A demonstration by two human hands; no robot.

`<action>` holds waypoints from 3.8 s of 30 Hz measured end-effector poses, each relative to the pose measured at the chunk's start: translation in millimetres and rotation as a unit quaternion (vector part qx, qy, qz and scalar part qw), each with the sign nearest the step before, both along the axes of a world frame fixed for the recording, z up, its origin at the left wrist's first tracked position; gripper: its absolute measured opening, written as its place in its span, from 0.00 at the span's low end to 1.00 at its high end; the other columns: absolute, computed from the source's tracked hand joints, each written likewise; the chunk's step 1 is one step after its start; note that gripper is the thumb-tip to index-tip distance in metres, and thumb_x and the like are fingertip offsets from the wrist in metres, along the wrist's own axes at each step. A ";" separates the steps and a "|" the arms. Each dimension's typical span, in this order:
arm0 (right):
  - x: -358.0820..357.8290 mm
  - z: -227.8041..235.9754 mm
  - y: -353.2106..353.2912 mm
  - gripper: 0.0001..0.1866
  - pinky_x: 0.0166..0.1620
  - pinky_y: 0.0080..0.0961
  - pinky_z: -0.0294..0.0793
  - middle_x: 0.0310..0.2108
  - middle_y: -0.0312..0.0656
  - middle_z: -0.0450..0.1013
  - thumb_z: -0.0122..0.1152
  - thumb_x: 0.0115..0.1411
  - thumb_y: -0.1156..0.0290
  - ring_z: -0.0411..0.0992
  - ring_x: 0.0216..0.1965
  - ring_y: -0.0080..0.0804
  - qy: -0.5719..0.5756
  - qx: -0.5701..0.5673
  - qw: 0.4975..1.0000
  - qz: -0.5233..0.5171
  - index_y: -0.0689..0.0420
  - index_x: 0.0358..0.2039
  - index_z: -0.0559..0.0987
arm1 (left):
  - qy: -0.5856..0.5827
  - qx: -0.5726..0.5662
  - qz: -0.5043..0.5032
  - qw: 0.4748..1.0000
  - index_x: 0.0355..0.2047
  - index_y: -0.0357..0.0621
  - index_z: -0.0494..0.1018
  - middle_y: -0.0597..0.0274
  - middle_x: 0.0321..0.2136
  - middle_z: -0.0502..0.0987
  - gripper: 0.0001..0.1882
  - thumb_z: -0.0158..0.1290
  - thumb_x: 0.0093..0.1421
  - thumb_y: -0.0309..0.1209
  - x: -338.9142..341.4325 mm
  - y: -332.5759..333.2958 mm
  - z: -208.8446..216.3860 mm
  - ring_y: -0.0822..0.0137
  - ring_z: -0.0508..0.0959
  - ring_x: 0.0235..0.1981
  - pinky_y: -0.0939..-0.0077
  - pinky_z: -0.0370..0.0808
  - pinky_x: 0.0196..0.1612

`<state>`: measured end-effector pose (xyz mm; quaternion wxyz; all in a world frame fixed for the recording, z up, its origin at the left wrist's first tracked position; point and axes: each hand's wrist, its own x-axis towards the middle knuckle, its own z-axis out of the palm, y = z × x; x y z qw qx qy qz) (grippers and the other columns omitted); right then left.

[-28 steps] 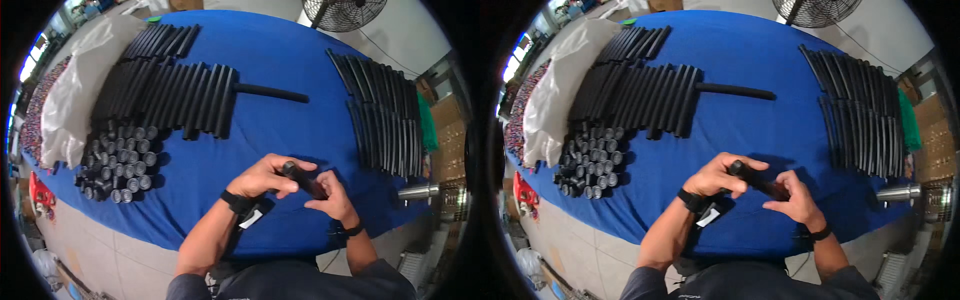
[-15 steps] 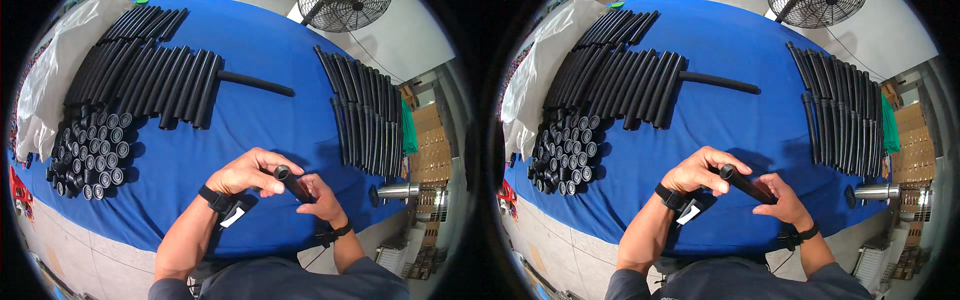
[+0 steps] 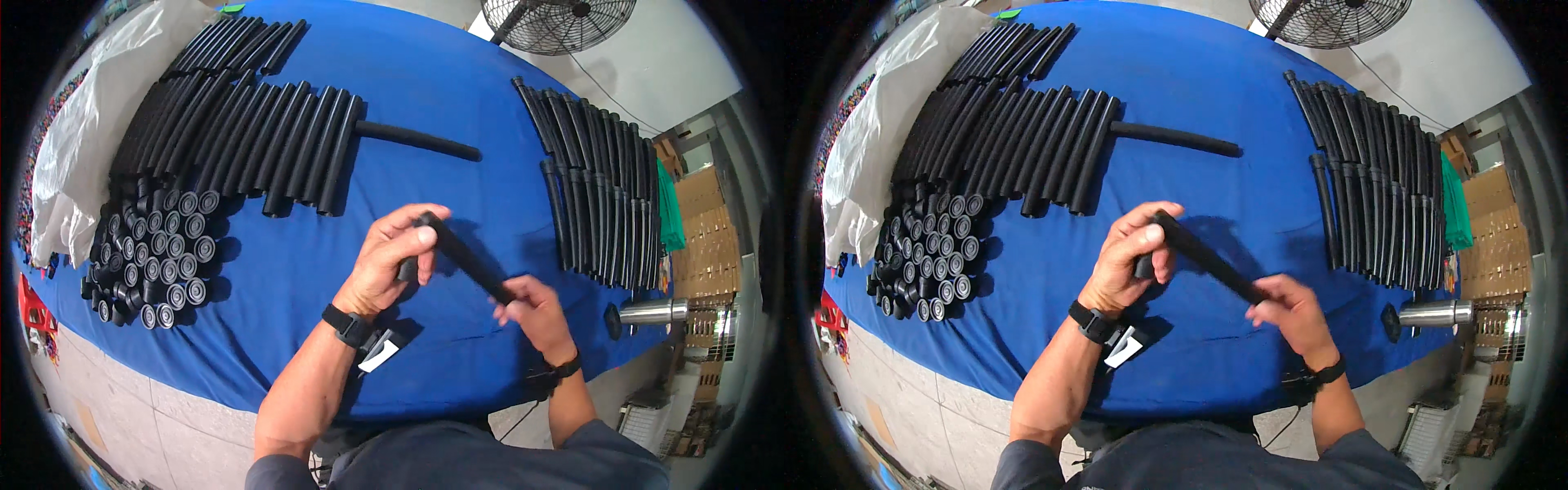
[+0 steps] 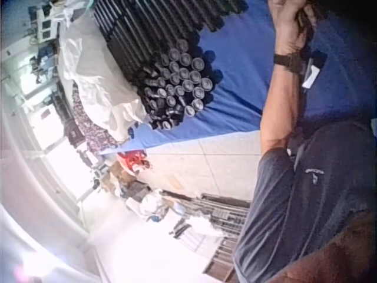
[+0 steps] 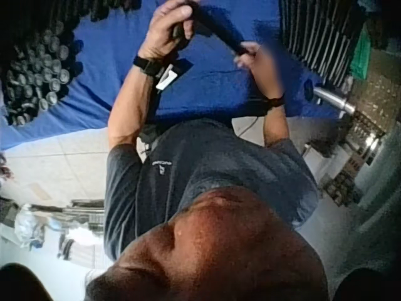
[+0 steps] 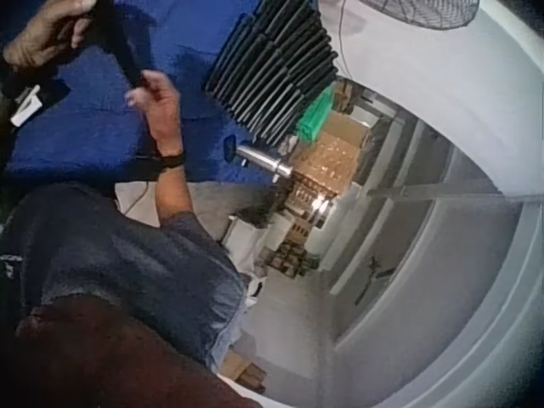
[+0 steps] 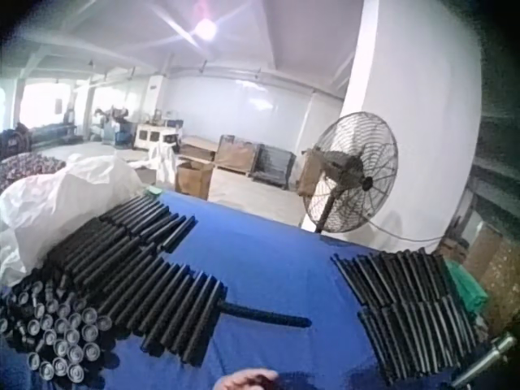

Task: The person repeatedly picks up a black cylindrical foam tube and a small black circular cap from a table. They insert the cap into one end of the tube, then place the assembled unit onto a growing pile of similar items. The process is repeated continuously throughout the clip.

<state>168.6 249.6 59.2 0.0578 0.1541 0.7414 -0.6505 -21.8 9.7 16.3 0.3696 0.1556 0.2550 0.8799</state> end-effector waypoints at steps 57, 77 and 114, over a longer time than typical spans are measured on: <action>-5.7 1.8 -37.5 0.16 0.28 0.20 0.74 0.31 0.39 0.74 0.65 0.62 0.75 0.73 0.27 0.21 -0.018 -0.086 0.994 -0.062 0.62 0.47 0.70 | -0.103 0.064 -0.005 0.993 0.63 0.42 0.65 0.55 0.38 0.77 0.26 0.51 0.64 0.32 1.8 11.2 -4.6 0.62 0.77 0.40 0.70 0.74 0.40; 2.2 10.5 -21.0 0.16 0.22 0.20 0.74 0.29 0.40 0.73 0.55 0.69 0.71 0.72 0.21 0.23 -0.139 0.058 0.987 -0.063 0.63 0.54 0.69 | -0.141 0.079 -0.078 0.984 0.40 0.42 0.75 0.53 0.36 0.77 0.23 0.43 0.74 0.49 5.1 8.6 -1.0 0.66 0.75 0.22 0.81 0.69 0.16; -20.5 17.9 -103.7 0.24 0.18 0.16 0.67 0.25 0.34 0.69 0.50 0.74 0.65 0.66 0.17 0.17 -0.133 -0.031 0.988 0.065 0.59 0.67 0.66 | -0.168 -0.081 0.204 0.961 0.25 0.47 0.71 0.67 0.20 0.68 0.23 0.49 0.72 0.50 3.2 7.9 8.0 0.70 0.70 0.19 0.72 0.71 0.24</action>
